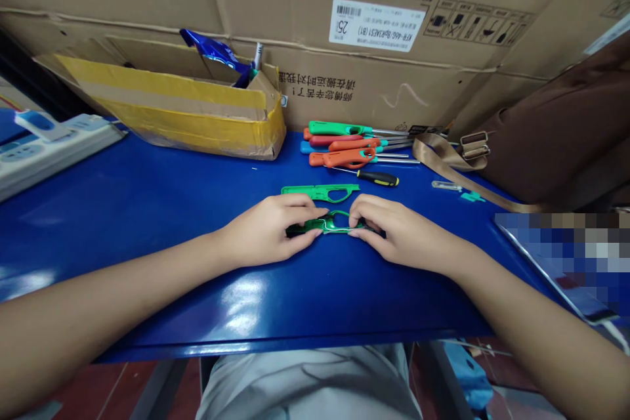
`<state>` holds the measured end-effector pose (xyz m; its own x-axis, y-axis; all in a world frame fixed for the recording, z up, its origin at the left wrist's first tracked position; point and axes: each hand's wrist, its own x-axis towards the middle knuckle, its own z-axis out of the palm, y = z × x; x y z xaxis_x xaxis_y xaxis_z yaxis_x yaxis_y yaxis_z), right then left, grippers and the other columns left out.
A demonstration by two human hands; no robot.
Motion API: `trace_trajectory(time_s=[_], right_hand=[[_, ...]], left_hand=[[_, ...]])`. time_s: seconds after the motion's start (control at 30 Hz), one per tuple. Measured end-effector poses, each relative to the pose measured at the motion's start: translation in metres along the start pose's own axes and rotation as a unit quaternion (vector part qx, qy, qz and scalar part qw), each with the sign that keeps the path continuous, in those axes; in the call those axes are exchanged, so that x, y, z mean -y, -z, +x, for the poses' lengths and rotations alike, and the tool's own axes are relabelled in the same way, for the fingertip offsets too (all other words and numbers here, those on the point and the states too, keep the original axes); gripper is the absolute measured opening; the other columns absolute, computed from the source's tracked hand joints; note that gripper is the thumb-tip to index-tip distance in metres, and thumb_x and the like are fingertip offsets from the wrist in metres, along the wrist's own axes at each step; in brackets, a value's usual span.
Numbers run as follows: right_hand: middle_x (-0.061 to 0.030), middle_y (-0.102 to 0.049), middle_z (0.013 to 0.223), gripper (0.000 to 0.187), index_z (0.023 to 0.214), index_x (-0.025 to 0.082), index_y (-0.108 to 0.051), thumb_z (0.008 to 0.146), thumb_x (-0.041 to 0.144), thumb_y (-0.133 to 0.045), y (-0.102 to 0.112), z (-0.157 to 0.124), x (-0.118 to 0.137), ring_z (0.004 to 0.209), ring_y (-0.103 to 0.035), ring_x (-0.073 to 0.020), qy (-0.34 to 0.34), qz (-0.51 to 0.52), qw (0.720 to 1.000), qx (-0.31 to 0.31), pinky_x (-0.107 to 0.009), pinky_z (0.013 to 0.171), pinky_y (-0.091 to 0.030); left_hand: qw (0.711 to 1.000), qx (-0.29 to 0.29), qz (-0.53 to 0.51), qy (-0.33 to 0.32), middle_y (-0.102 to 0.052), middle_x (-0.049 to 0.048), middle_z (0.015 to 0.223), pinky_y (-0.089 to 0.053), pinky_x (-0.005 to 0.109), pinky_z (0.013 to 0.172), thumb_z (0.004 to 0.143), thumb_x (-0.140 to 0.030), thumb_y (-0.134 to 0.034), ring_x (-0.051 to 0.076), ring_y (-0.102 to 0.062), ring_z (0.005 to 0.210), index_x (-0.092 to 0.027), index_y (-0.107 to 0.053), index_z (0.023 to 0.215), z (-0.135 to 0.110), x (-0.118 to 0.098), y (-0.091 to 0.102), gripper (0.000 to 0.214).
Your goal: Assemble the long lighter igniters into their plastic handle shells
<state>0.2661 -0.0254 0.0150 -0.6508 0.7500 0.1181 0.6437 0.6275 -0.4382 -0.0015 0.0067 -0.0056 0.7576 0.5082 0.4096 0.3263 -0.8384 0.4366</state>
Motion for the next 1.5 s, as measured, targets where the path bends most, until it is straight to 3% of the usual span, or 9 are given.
trace_trajectory(time_s=[0.23, 0.53, 0.87, 0.97, 1.1, 1.5], right_hand=[[-0.0044, -0.059, 0.097, 0.007, 0.097, 0.019, -0.054, 0.102, 0.017, -0.049, 0.0031, -0.0017, 0.0013, 0.088, -0.055, -0.0172, 0.003, 0.01, 1.0, 0.005, -0.029, 0.081, -0.044], [-0.0052, -0.061, 0.093, 0.012, 0.093, 0.019, -0.055, 0.101, 0.015, -0.047, 0.0018, -0.0002, -0.0058, 0.083, -0.056, -0.0172, 0.034, 0.001, 0.999, -0.023, -0.029, 0.076, -0.045], [-0.0031, -0.058, 0.092, 0.015, 0.085, 0.018, -0.058, 0.099, 0.023, -0.06, 0.0025, 0.0018, -0.0025, 0.075, -0.053, -0.0121, 0.054, 0.057, 0.997, -0.016, -0.025, 0.069, -0.042], [-0.0007, -0.058, 0.088, 0.007, 0.092, 0.018, -0.059, 0.095, 0.02, -0.065, 0.001, 0.0014, -0.0034, 0.069, -0.049, -0.0108, 0.04, 0.053, 0.998, -0.021, -0.024, 0.065, -0.04], [-0.0022, -0.061, 0.096, 0.009, 0.103, 0.019, -0.062, 0.094, 0.018, -0.065, 0.0003, -0.0006, -0.0027, 0.07, -0.049, -0.0111, 0.034, 0.05, 0.998, -0.009, -0.024, 0.067, -0.041], [-0.0031, -0.065, 0.103, 0.012, 0.104, 0.021, -0.06, 0.095, 0.014, -0.061, 0.0024, -0.0037, 0.0034, 0.085, -0.057, -0.0156, -0.006, 0.036, 0.999, 0.028, -0.028, 0.077, -0.043]], left_hand=[[1.0, 0.003, -0.004, -0.003, -0.072, 0.0101, 0.108, -0.06, 0.03, 0.086, 0.097, -0.024, -0.062, 0.018, -0.072, 0.092, -0.01, -0.07, 0.125, -0.0002, -0.0004, 0.0007, 0.032], [1.0, 0.006, -0.01, 0.004, -0.073, 0.0092, 0.108, -0.06, 0.03, 0.087, 0.097, -0.024, -0.062, 0.018, -0.072, 0.094, -0.014, -0.071, 0.124, 0.0002, -0.0007, -0.0001, 0.03], [1.0, -0.002, -0.007, -0.008, -0.074, 0.01, 0.107, -0.061, 0.031, 0.087, 0.096, -0.022, -0.063, 0.019, -0.073, 0.094, -0.014, -0.071, 0.122, 0.0006, -0.0006, 0.0006, 0.029], [1.0, -0.01, -0.004, -0.018, -0.074, 0.0108, 0.108, -0.061, 0.03, 0.087, 0.096, -0.021, -0.063, 0.019, -0.073, 0.095, -0.013, -0.071, 0.122, -0.0004, -0.0006, -0.0001, 0.029], [0.999, -0.018, 0.002, -0.03, -0.075, 0.0099, 0.106, -0.061, 0.027, 0.086, 0.095, -0.021, -0.065, 0.018, -0.074, 0.093, -0.014, -0.071, 0.122, -0.002, -0.002, -0.0006, 0.029], [0.997, -0.004, 0.045, -0.059, -0.075, 0.0085, 0.101, -0.06, 0.028, 0.084, 0.097, -0.023, -0.061, 0.018, -0.073, 0.09, -0.016, -0.07, 0.123, -0.003, -0.0085, -0.0009, 0.028]])
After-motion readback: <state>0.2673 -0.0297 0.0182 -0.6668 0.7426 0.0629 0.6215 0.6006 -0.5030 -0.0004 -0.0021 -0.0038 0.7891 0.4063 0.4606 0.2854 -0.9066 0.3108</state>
